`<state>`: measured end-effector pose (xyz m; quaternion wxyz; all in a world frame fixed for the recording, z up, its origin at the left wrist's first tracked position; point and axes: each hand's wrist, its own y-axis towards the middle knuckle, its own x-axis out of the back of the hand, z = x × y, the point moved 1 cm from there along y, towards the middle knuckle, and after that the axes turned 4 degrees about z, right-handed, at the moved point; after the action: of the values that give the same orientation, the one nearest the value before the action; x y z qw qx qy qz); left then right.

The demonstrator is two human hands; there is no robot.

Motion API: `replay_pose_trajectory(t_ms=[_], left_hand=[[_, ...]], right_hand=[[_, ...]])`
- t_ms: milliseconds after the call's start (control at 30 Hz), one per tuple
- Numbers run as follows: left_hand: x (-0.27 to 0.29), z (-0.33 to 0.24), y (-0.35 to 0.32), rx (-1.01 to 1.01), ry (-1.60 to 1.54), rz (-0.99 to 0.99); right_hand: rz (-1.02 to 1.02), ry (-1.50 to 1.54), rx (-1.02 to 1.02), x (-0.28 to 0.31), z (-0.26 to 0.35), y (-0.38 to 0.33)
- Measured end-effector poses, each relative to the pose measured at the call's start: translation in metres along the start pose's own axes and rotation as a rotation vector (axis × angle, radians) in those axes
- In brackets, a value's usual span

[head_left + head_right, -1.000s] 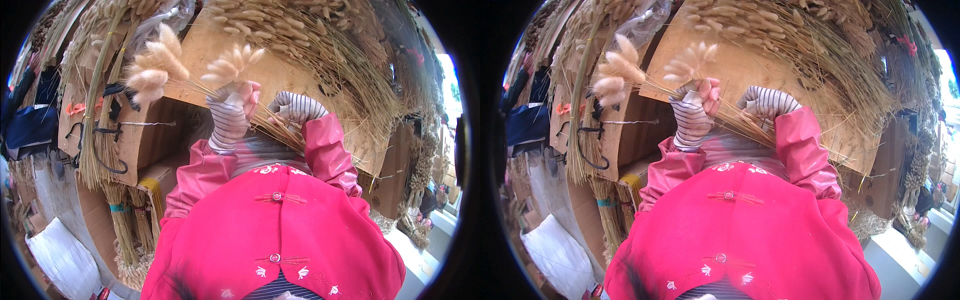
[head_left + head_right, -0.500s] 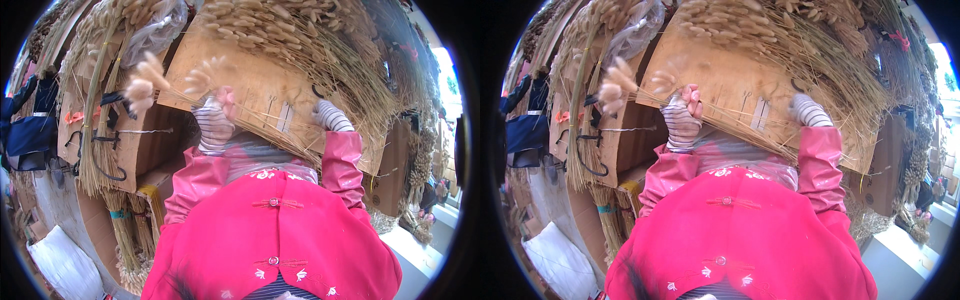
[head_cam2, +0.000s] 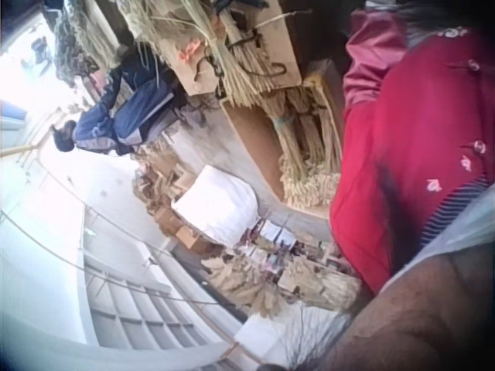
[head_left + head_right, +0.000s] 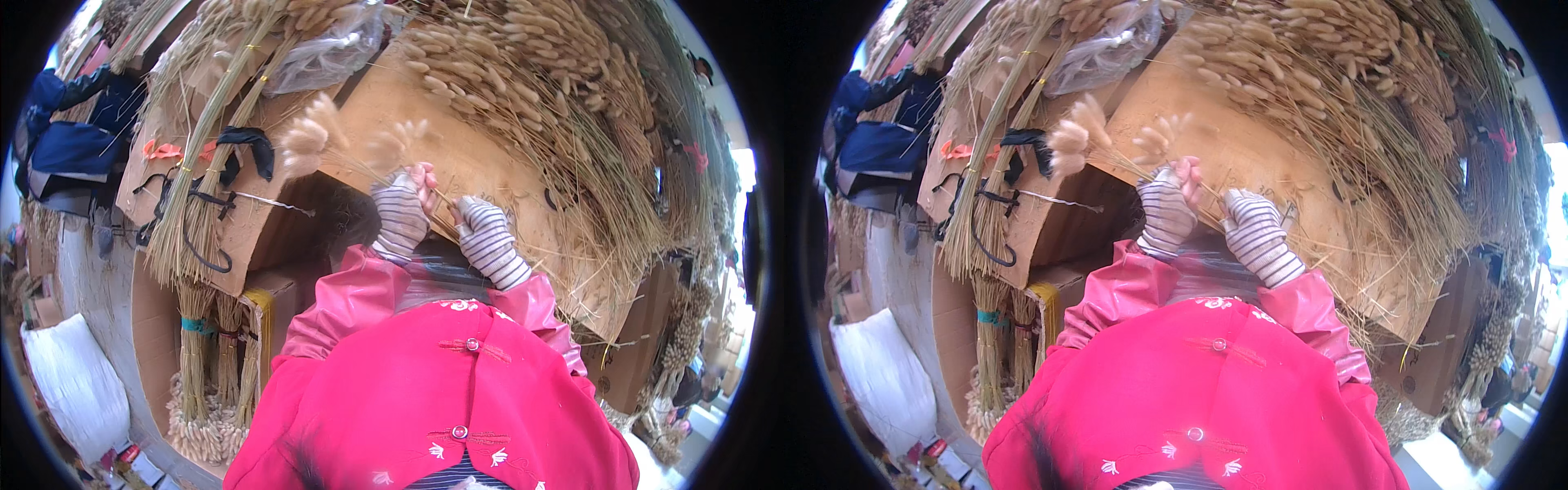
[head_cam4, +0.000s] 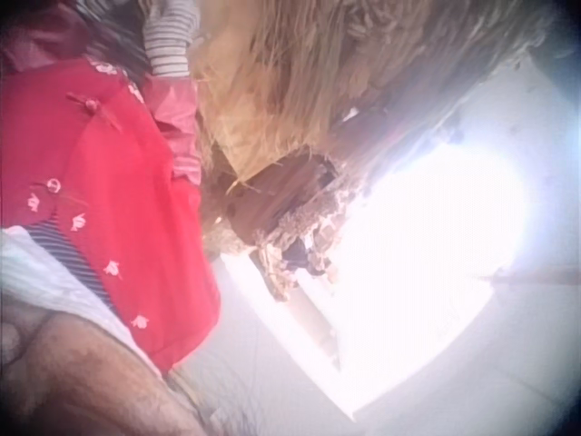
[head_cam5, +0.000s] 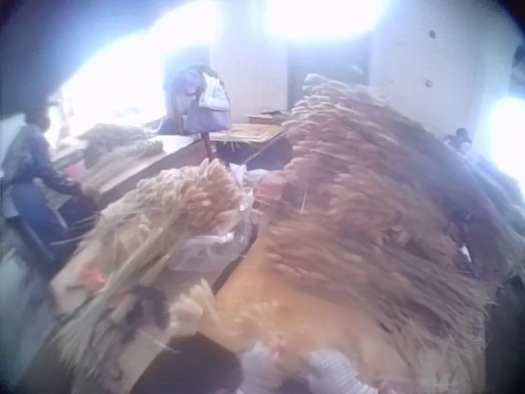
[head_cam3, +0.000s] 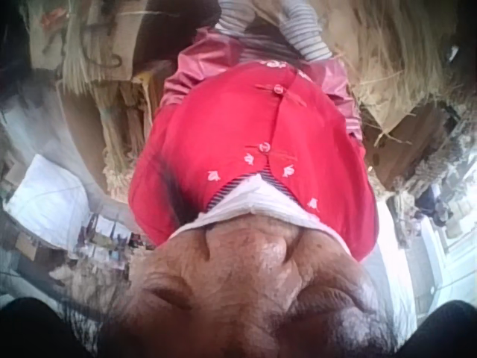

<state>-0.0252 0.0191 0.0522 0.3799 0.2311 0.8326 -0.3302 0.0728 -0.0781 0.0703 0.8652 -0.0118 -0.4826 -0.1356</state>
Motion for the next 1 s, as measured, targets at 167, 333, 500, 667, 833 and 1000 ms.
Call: replay_pose_trajectory(t_ms=[167,333,500,667,833,1000], left_hand=[[0.005,0.004,0.007,0.002,0.029,0.126],[0.005,0.005,0.007,-0.09,0.096,0.34],[0.004,0.003,0.008,-0.119,0.104,0.46],[0.0,0.005,0.008,-0.065,0.085,0.347],[-0.002,0.005,0.008,-0.053,0.085,0.183],[0.001,0.002,0.011,0.02,0.131,0.151]], right_hand=[[0.015,0.411,-0.195,0.008,-0.004,0.006],[-0.002,0.728,-0.293,0.029,0.0,0.011],[0.086,0.763,-0.261,0.026,0.011,0.015],[0.14,0.548,-0.164,0.014,0.017,0.019],[0.048,0.293,0.061,0.008,0.02,0.021],[0.038,0.105,0.12,0.001,0.021,0.023]])
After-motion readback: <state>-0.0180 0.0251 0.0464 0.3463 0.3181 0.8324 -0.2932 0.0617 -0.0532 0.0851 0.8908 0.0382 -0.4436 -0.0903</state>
